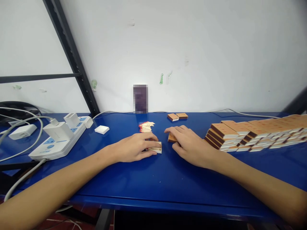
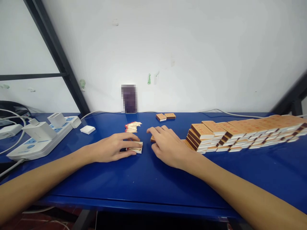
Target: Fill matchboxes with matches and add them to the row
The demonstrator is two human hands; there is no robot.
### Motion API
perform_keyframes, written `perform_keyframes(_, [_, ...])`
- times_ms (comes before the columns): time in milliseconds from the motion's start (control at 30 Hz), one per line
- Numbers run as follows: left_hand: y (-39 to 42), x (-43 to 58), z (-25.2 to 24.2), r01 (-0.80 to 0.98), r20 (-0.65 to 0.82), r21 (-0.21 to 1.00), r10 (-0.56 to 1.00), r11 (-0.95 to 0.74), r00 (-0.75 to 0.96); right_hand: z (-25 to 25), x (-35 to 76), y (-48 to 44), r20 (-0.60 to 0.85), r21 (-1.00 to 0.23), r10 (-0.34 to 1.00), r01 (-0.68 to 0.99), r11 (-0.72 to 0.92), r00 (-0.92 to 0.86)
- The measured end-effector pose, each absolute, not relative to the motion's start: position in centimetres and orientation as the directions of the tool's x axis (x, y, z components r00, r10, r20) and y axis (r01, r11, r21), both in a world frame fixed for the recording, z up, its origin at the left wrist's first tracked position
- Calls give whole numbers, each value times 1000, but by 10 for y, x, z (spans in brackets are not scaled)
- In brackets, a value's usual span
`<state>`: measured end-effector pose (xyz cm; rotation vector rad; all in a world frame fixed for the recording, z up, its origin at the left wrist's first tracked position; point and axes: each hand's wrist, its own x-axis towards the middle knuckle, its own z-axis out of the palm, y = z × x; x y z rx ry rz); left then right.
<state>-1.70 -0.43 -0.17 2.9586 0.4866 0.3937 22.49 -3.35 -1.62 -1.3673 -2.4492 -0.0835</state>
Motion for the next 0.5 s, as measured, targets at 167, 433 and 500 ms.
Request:
perform_keyframes(167, [2,-23,0,452,252,130,471,-882,845,-15,223,-34,298,-123,854,870,478,-427])
perform_keyframes(433, [4,-25,2,524,205,78,528,-848,824,-7,223,-39,193,-301,792,733,610,-580])
perform_keyframes(500, [4,-24,2,531,191,89,537,-843,821,-6,220,-42,198,-343,771,694,633,-605])
